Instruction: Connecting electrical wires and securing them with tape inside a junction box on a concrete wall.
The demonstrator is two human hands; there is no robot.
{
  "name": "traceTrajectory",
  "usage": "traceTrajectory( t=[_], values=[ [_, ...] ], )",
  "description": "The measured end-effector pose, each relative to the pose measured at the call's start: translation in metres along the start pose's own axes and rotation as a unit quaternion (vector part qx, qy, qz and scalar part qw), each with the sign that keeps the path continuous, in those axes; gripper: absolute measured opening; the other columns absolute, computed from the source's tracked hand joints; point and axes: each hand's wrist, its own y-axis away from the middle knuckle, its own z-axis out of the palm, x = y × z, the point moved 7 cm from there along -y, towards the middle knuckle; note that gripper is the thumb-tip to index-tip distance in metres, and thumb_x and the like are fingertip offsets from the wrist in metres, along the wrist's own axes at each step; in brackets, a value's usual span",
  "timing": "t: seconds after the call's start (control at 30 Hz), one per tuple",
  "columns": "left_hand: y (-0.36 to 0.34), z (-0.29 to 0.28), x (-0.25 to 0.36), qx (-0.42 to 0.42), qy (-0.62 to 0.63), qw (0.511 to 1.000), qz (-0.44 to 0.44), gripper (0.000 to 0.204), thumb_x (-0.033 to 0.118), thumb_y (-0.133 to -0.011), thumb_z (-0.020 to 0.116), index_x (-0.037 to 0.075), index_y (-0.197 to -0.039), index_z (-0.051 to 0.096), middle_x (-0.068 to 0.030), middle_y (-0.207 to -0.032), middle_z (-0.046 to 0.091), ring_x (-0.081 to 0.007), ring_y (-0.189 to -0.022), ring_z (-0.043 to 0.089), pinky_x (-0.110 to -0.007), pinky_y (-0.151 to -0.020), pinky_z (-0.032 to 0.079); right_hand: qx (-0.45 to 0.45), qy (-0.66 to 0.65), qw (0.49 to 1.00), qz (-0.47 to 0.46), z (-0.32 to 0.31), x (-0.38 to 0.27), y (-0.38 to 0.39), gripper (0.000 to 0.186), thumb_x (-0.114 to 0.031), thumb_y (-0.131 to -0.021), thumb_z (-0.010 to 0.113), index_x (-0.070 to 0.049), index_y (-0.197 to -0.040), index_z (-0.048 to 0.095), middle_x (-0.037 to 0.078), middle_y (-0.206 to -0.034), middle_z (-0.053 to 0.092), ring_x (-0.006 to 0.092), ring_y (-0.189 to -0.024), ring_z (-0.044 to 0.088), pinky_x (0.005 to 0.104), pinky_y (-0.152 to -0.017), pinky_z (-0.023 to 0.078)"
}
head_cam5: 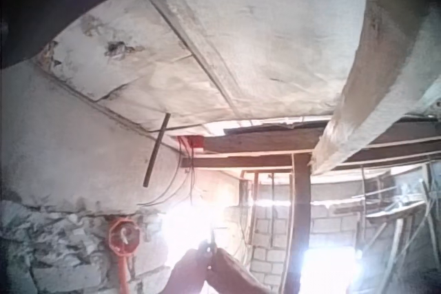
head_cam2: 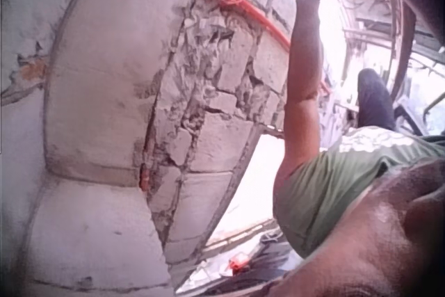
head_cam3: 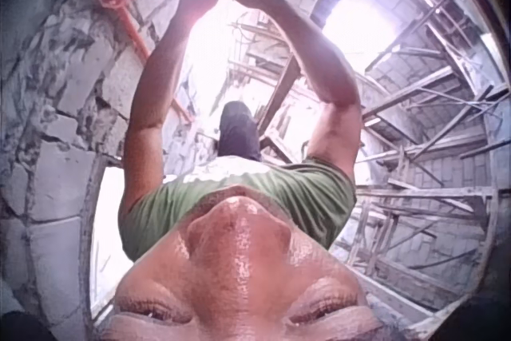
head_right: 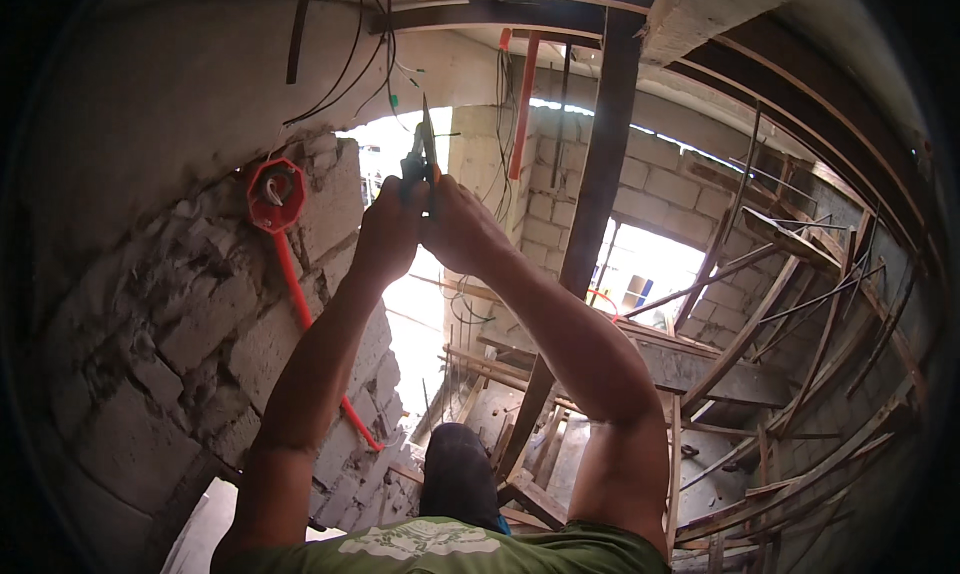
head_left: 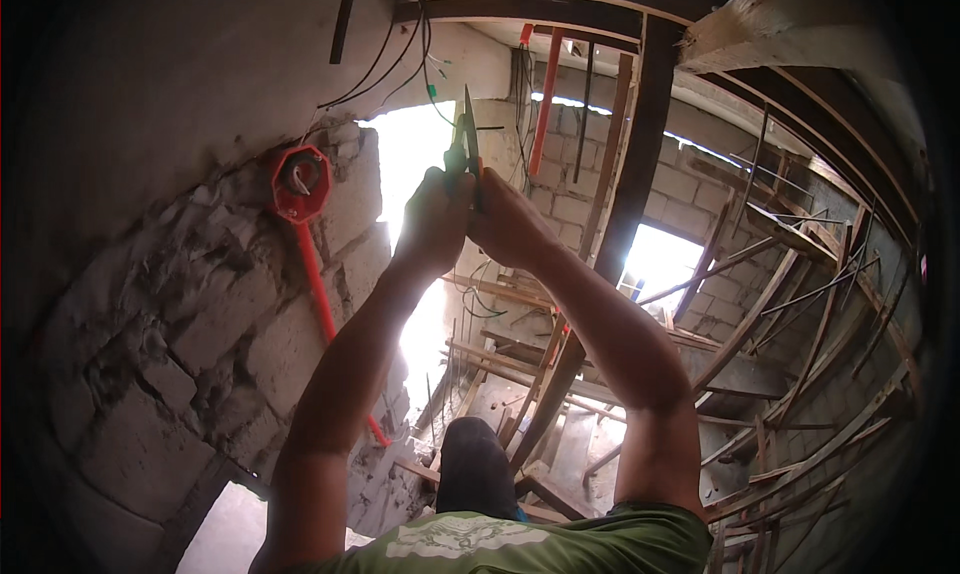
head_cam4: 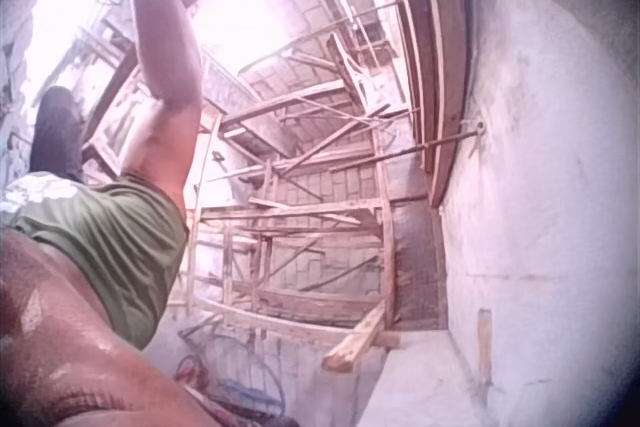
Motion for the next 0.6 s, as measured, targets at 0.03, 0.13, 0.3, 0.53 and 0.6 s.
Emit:
traceTrajectory(
  t=[0.03, 0.13, 0.3, 0.53, 0.6],
  values=[
    [0.002, 0.002, 0.001, -0.018, 0.021, 0.999, -0.015, 0.05, 0.048, -0.103, 0.046, -0.001, -0.109, 0.053, -0.023, -0.095, 0.066, -0.0354, -0.091, 0.067, -0.043, -0.077, 0.051, -0.06, -0.057, 0.996, 0.038, 0.006, 0.008, 0.001, 0.037, -0.018, -0.089, 0.059, 0.005, -0.117, 0.052, 0.023, -0.109, 0.062, 0.032, -0.097, 0.065, 0.0432, -0.083, 0.055],
    [-0.006, 0.002, -0.012, 0.012, -0.062, 0.994, 0.091, 0.044, 0.043, -0.104, 0.048, -0.001, -0.108, 0.053, -0.0216, -0.091, 0.064, -0.0357, -0.086, 0.065, -0.044, -0.074, 0.05, -0.132, -0.102, 0.986, 0.02, -0.008, 0.019, 0.002, 0.038, -0.017, -0.089, 0.059, 0.003, -0.119, 0.053, 0.02, -0.108, 0.064, 0.0276, -0.094, 0.067, 0.039, -0.074, 0.056],
    [0.003, -0.029, 0.005, 0.023, -0.146, 0.951, 0.271, 0.033, 0.035, -0.104, 0.051, 0.002, -0.101, 0.055, -0.0125, -0.08, 0.058, -0.0242, -0.069, 0.057, -0.038, -0.065, 0.05, -0.225, 0.007, 0.974, -0.009, -0.057, 0.029, 0.007, 0.04, -0.013, -0.085, 0.061, -0.003, -0.123, 0.058, 0.016, -0.115, 0.065, 0.028, -0.104, 0.064, 0.0425, -0.092, 0.052],
    [0.006, -0.046, -0.017, -0.005, 0.062, 0.998, 0.028, 0.031, 0.037, -0.104, 0.052, 0.007, -0.098, 0.054, 0.0017, -0.082, 0.056, -0.0045, -0.065, 0.052, -0.023, -0.052, 0.046, -0.119, -0.013, 0.992, 0.036, -0.069, 0.021, 0.03, 0.046, -0.015, -0.086, 0.061, -0.007, -0.13, 0.059, 0.017, -0.124, 0.063, 0.0288, -0.115, 0.061, 0.0427, -0.101, 0.047],
    [0.005, -0.046, -0.022, -0.003, 0.055, 0.997, 0.052, 0.031, 0.036, -0.104, 0.052, 0.006, -0.097, 0.054, 0.0011, -0.08, 0.055, -0.0051, -0.062, 0.052, -0.024, -0.051, 0.045, -0.123, -0.01, 0.991, 0.06, -0.07, 0.026, 0.031, 0.045, -0.015, -0.086, 0.061, -0.007, -0.13, 0.06, 0.017, -0.125, 0.063, 0.0289, -0.115, 0.061, 0.0427, -0.101, 0.048]
  ],
)
